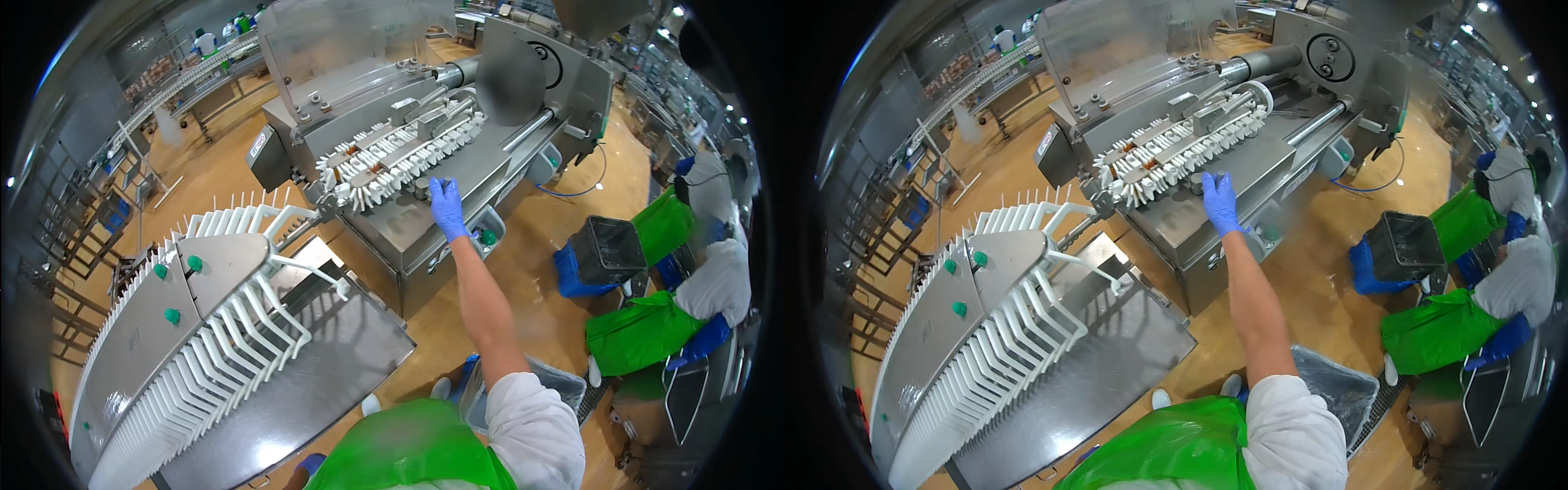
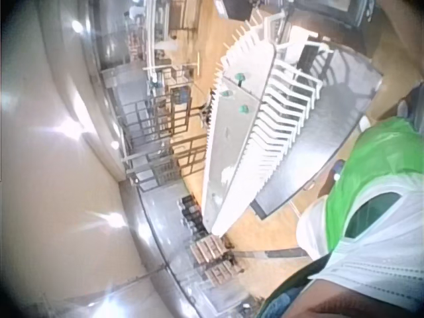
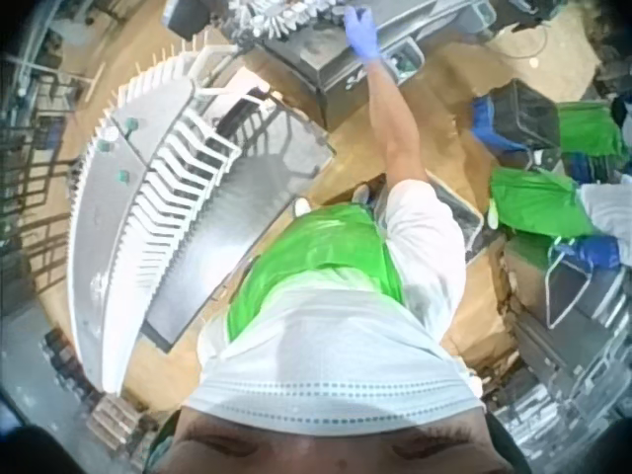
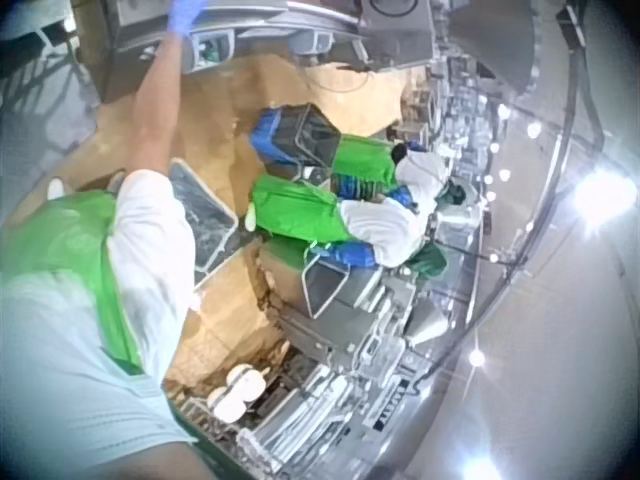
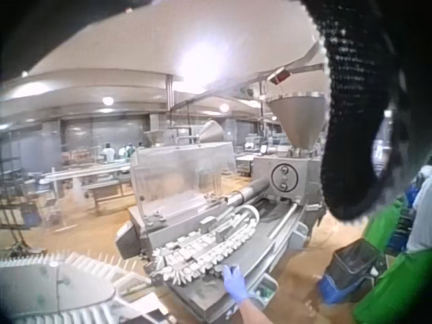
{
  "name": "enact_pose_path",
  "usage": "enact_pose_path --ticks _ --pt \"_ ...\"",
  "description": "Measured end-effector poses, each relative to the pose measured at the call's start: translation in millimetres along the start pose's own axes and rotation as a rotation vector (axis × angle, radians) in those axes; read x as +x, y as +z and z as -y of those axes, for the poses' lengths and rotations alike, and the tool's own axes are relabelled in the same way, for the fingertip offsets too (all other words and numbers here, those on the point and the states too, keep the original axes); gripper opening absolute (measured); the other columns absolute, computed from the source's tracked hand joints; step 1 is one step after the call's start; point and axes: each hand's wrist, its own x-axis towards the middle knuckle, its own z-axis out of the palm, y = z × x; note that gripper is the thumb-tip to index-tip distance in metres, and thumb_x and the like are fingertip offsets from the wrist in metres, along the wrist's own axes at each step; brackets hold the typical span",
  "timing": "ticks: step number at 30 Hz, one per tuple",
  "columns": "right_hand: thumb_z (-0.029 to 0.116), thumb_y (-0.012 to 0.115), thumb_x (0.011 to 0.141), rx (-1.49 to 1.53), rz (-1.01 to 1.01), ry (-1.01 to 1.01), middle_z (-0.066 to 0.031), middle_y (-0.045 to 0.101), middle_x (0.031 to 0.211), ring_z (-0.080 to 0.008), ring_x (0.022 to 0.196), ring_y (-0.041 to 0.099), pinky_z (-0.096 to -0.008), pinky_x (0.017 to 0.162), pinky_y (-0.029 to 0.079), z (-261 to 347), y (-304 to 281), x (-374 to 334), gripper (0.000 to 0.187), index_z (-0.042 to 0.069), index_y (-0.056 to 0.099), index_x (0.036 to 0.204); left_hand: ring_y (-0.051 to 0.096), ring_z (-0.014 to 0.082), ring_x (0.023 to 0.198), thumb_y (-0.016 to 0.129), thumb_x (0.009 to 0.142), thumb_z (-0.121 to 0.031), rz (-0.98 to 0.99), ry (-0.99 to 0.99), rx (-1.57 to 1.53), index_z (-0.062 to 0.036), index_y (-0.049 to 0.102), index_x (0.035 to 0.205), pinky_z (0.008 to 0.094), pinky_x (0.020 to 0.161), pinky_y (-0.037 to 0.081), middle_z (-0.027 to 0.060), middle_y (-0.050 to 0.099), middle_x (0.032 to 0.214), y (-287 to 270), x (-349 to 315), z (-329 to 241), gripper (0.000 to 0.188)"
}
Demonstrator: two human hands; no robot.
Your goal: The person assembles a large metal component with white plastic elements onto a machine, then moves a long rack-like structure across the floor and places it on a stand. They also handle a blue hose and a metal basket, moving them around the workspace.
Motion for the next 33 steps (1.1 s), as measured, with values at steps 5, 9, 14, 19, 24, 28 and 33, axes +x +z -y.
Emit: enact_pose_path --ticks 5,9,14,19,24,28,33 --pt "0.048 0.053 0.084 -0.852 0.65 -0.528 -0.013 0.062 0.082 -0.0307 0.089 0.055 -0.0443 0.08 0.041 34.0 -27.7 -11.9 0.042 0.007 0.059 0.09 0.063 0.0298 0.087 0.046 0.086 -0.033 -0.066 0.049 0.128 -0.004 0.065 0.102 0.0396 0.078 0.047 0.0148 0.067 0.096 -9.2 0.8 -104.7 0.038" --pt "0.061 0.055 0.076 -0.932 0.616 -0.515 -0.0117 0.059 0.09 -0.0299 0.096 0.05 -0.0517 0.084 0.034 49.8 -26.9 -35.5 0.056 0.009 0.06 0.096 0.063 0.0284 0.085 0.044 0.087 -0.033 -0.13 0.306 0.174 -0.0013 0.065 0.1 0.0394 0.075 0.046 0.0151 0.067 0.094 -33.0 21.8 -196.9 0.04" --pt "0.074 0.057 0.064 -0.933 0.604 -0.464 -0.0118 0.055 0.102 -0.0304 0.098 0.05 -0.0577 0.09 0.032 38.7 -25.8 -37.7 0.075 0.01 0.057 0.104 0.061 0.0276 0.085 0.045 0.086 -0.032 -0.108 0.209 0.173 -0.0022 0.063 0.105 0.0367 0.08 0.046 0.0157 0.065 0.092 -70.5 25.6 -319.2 0.039" --pt "0.064 0.065 0.063 -0.793 0.718 -0.574 -0.0086 0.053 0.098 -0.0271 0.09 0.051 -0.0467 0.074 0.037 35.9 -49.4 -26.6 0.065 0.014 0.057 0.103 0.059 0.0237 0.077 0.046 0.086 -0.032 -0.501 0.42 0.059 -0.0012 0.061 0.103 0.0352 0.075 0.047 0.0129 0.064 0.085 -112.8 51.0 -391.1 0.038" --pt "0.049 0.071 0.067 -0.656 0.82 -0.724 -0.0091 0.053 0.096 -0.0275 0.085 0.052 -0.0418 0.069 0.039 31.4 -61.3 -8.5 0.058 0.013 0.051 0.108 0.062 0.0314 0.074 0.033 0.09 -0.057 -0.131 -0.054 -0.83 0.0002 0.066 0.086 0.0441 0.071 0.048 0.0141 0.068 0.082 -78.6 58.7 -371.0 0.066" --pt "0.047 0.071 0.069 -0.645 0.958 -0.789 -0.0098 0.051 0.092 -0.0281 0.079 0.051 -0.0413 0.067 0.039 26.7 -62.8 6.3 0.058 0.012 0.049 0.11 0.06 0.0217 0.063 0.032 0.08 -0.077 0.071 -0.092 -1.406 0.0017 0.06 0.102 0.0311 0.064 0.051 0.0103 0.063 0.074 -3.6 50.9 -349.4 0.086" --pt "0.044 0.071 0.07 -0.667 1.021 -0.824 -0.0083 0.048 0.088 -0.026 0.076 0.049 -0.0404 0.065 0.038 21.1 -53.9 19.9 0.052 0.016 0.05 0.109 0.058 0.0217 0.058 0.048 0.081 -0.067 -0.378 0.057 -2.104 -0.0034 0.057 0.095 0.0308 0.06 0.052 0.0095 0.06 0.072 16.1 133.9 -345.6 0.066"
